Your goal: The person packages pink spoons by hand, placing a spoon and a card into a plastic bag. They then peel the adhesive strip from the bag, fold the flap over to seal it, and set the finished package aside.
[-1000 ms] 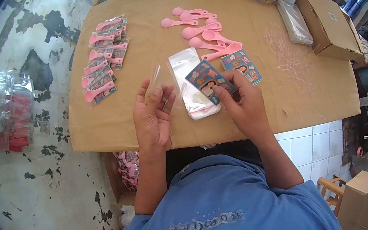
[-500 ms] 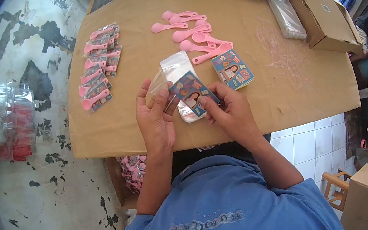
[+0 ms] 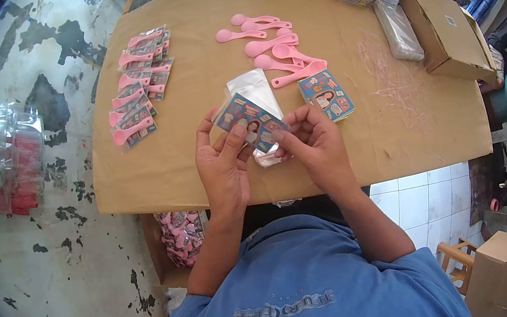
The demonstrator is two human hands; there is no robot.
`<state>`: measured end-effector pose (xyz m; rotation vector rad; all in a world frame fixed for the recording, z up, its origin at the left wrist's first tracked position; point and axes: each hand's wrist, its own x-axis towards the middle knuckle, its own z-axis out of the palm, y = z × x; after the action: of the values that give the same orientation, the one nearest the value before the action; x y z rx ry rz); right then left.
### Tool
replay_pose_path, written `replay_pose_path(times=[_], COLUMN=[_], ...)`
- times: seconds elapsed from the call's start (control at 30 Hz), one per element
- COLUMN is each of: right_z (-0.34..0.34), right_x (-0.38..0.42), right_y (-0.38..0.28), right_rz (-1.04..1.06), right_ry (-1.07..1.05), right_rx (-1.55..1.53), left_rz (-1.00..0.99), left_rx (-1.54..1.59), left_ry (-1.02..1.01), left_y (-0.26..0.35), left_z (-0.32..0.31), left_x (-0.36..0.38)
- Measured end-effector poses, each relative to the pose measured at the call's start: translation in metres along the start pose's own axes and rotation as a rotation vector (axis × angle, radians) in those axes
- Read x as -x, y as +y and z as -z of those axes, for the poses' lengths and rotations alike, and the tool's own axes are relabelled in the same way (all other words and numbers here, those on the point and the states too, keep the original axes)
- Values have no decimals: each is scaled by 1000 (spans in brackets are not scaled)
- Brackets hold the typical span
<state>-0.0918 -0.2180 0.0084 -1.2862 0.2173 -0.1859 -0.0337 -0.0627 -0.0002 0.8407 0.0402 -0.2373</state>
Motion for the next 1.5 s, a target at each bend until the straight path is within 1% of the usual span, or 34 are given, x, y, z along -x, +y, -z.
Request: replay_pose_path(times=[0.17, 0.27, 0.37, 0.47, 0.57, 0.67, 0.77, 0.87, 0.97, 1.07, 1.13, 1.2, 1.37, 1.47, 1.5], right_z=[-11, -24, -18, -14, -15, -17, -21, -25, -25, -29, -26, -24, -21, -24, -22], right_x=[-7, -5, -1, 2, 9, 18, 23, 29, 28, 29, 26, 24, 26, 29, 28], right_y=[9, 7, 10, 12, 2, -6, 1, -5, 3, 0, 15, 27, 26, 8, 7], right_rz=[87, 38, 52, 80, 34, -51, -43, -87, -32, -17, 103, 163, 163, 187, 210], right_ry=[19, 4, -28, -7, -6, -20, 2, -43, -88, -71, -58, -46, -5, 11, -3], right_rx=[1, -88, -40, -46, -25, -28, -8, 34, 73, 106, 160, 205, 339, 426, 452], left_rz=[-25, -47, -63, -88, 100, 88, -11, -73, -47, -79, -88, -94, -90, -88, -85], left_rx=[-12, 18, 14, 47, 239, 184, 208, 250, 301, 359, 369, 375, 373, 388, 377], left_ry=[12, -2, 10, -15, -178, -244, -251, -289, -280, -331, -295, -281, -291, -307, -278], left_y=[3, 1, 2, 0, 3, 13, 13, 8, 10, 8, 8, 9, 6, 2, 1], left_z=[-7, -2, -5, -2, 7, -9, -12, -12, -15, -14, -16, -19, -17, -16, -14], left_x=[10, 12, 14, 16, 12, 16, 14, 13, 20, 23, 25, 28, 32, 31, 29])
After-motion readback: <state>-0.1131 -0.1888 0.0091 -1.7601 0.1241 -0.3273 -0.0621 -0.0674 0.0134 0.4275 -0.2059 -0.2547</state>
